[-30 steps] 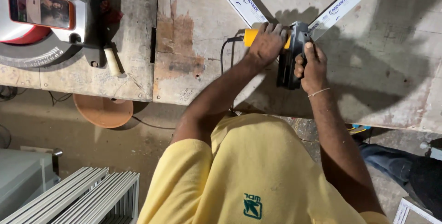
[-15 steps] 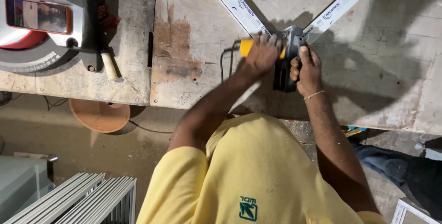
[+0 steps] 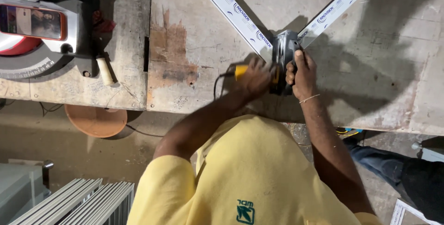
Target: Assembling window frames using a pneumatic stapler.
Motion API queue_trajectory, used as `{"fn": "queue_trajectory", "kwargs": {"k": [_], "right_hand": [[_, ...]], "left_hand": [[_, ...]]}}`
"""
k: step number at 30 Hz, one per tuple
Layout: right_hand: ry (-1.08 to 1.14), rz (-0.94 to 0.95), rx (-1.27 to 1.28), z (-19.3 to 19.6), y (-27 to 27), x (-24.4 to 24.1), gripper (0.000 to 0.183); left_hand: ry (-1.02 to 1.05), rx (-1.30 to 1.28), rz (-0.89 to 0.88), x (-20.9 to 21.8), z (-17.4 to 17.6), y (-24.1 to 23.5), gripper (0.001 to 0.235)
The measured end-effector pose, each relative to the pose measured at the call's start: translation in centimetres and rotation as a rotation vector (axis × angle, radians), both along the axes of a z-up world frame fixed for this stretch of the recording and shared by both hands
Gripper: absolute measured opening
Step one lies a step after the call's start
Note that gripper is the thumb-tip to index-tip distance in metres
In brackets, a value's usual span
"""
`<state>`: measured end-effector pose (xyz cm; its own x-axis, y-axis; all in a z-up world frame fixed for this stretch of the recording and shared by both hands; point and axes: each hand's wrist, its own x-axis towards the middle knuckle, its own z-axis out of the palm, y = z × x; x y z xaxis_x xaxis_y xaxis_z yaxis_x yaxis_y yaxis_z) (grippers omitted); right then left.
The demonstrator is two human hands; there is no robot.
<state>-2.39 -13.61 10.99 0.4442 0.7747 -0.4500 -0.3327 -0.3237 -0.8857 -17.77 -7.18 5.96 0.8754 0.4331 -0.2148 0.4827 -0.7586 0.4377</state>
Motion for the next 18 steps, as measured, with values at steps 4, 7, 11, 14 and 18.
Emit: {"fn": "queue_trajectory", "kwargs": {"k": [4,7,11,14,18], "right_hand": [[0.017,0.003,-0.011,-0.5,-0.1,0.1,0.034],[0.016,0.003,0.004,-0.8,-0.5,0.6,0.033],[0.003,0.012,0.01,0.5,0.2,-0.3,0.035],[-0.005,0.013,0.005,0.9,0.1,-0.5,0.035],[-0.01,0.006,0.001,0.1,-0.1,-0.1,0.031]], "left_hand": [[0.092,0.065,0.069,2.2,1.6,5.1,0.043],[0.111,0.046,0.063,3.2,1.8,6.4,0.038],[-0.051,0.159,0.071,1.9,-1.8,2.5,0.048],[-0.093,0.087,0.016,-0.5,-0.6,-0.8,0.051],[-0.031,0.005,-0.007,-0.4,0.8,-0.1,0.051]]}}
